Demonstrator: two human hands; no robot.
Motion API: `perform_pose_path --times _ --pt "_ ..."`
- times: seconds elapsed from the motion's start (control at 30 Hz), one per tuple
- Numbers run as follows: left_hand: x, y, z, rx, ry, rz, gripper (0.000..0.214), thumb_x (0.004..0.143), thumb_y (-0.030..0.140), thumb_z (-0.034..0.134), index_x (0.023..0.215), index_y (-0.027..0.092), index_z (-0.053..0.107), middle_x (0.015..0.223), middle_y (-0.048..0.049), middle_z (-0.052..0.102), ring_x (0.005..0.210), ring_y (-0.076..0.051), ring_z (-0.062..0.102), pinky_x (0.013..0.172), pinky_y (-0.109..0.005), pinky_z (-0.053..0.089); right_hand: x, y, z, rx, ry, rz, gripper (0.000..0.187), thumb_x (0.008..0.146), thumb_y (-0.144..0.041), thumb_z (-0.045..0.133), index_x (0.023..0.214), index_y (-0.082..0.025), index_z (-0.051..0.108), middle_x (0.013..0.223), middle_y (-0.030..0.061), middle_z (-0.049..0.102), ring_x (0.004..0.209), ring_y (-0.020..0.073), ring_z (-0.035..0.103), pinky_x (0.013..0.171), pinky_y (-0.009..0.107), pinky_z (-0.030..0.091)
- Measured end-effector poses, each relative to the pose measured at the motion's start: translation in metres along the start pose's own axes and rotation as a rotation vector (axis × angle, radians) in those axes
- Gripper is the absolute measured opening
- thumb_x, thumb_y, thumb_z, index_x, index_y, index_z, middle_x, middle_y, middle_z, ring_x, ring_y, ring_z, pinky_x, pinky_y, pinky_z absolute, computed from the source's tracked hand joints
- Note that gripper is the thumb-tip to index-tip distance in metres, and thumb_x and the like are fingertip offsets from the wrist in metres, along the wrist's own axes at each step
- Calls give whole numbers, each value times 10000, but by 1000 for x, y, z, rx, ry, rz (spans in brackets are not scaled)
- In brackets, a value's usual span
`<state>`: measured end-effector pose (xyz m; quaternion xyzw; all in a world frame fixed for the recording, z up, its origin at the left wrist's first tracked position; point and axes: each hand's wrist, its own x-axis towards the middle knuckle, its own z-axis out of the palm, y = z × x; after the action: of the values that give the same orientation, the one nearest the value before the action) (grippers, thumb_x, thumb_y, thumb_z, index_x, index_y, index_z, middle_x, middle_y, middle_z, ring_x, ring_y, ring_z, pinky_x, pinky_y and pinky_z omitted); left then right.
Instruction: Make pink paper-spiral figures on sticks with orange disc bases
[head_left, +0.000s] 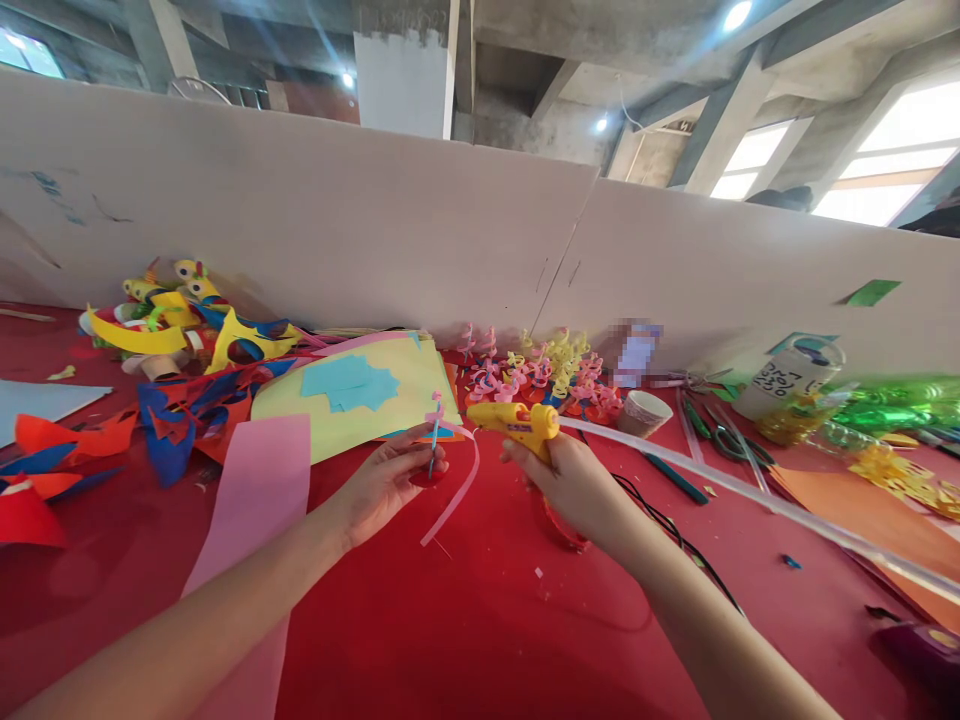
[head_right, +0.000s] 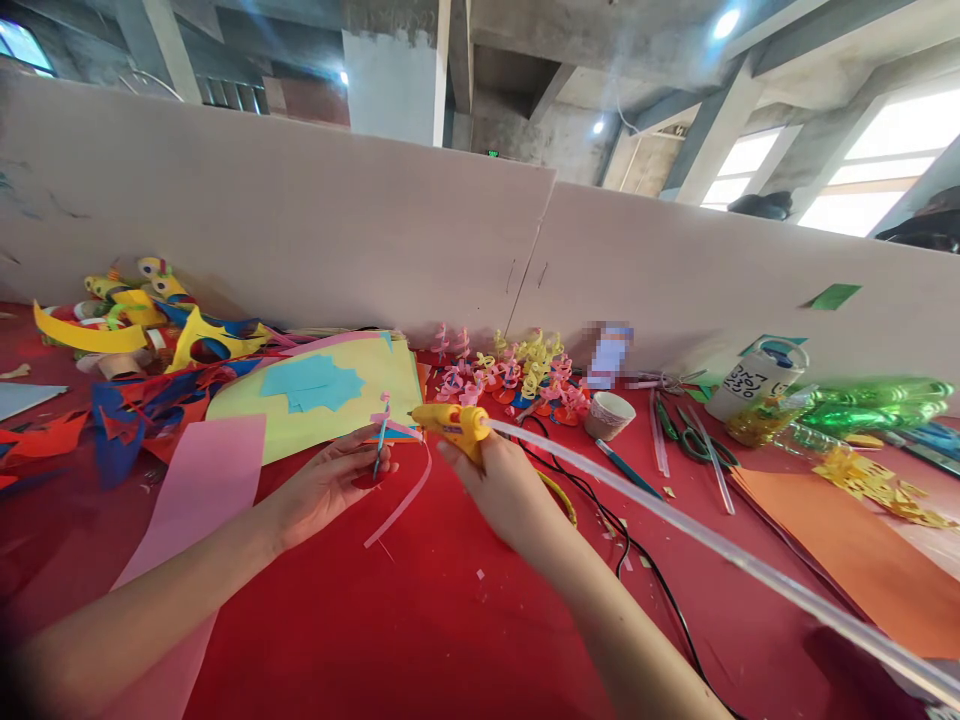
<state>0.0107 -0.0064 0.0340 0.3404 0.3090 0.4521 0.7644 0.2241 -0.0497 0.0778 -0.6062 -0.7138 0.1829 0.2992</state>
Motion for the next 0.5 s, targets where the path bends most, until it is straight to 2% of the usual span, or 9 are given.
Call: perform_pose_path --times 0.1,0.2,0.3,0.37,0.43,0.5 --pt "1 0 1 -9 35 1 291 670 82 697 943 180 676 703 -13 677 671 -132 629 684 -244 481 7 13 0 -203 -118 216 545 907 -506 268 689 -156 625 606 66 625 558 168 598 515 242 402" --pt "1 -1 1 11 19 11 302 689 79 678 973 182 665 706 -7 668 653 -112 611 657 -220 475 12 29 3 -381 -171 299 470 904 -453 345 686 -161 642 678 104 657 658 203 638 580 263 423" --pt "1 -3 -1 38 -27 15 281 715 100 665 983 183 662 727 -6 664 671 -104 599 676 -214 468 13 37 3 -473 -142 411 474 901 -445 357 716 -127 656 745 182 665 750 283 655 617 337 440" --pt "0 -5 -1 48 -49 11 265 723 111 664 977 184 666 733 -8 666 674 -101 593 688 -216 463 12 33 3 -526 -37 452 515 894 -487 343 732 -105 648 752 218 655 800 328 648 645 387 444" --pt "-1 -8 -1 54 -73 5 267 718 121 672 976 190 670 739 -14 672 689 -111 597 700 -229 460 11 24 7 -400 78 306 430 861 -500 425 810 -124 627 806 192 663 846 310 638 700 392 449" --pt "-3 -10 1 62 -101 -2 281 712 128 681 984 196 671 749 -22 676 723 -129 602 726 -254 458 11 13 17 -39 89 26 308 831 -446 509 951 -171 579 943 125 666 894 241 626 756 348 459"
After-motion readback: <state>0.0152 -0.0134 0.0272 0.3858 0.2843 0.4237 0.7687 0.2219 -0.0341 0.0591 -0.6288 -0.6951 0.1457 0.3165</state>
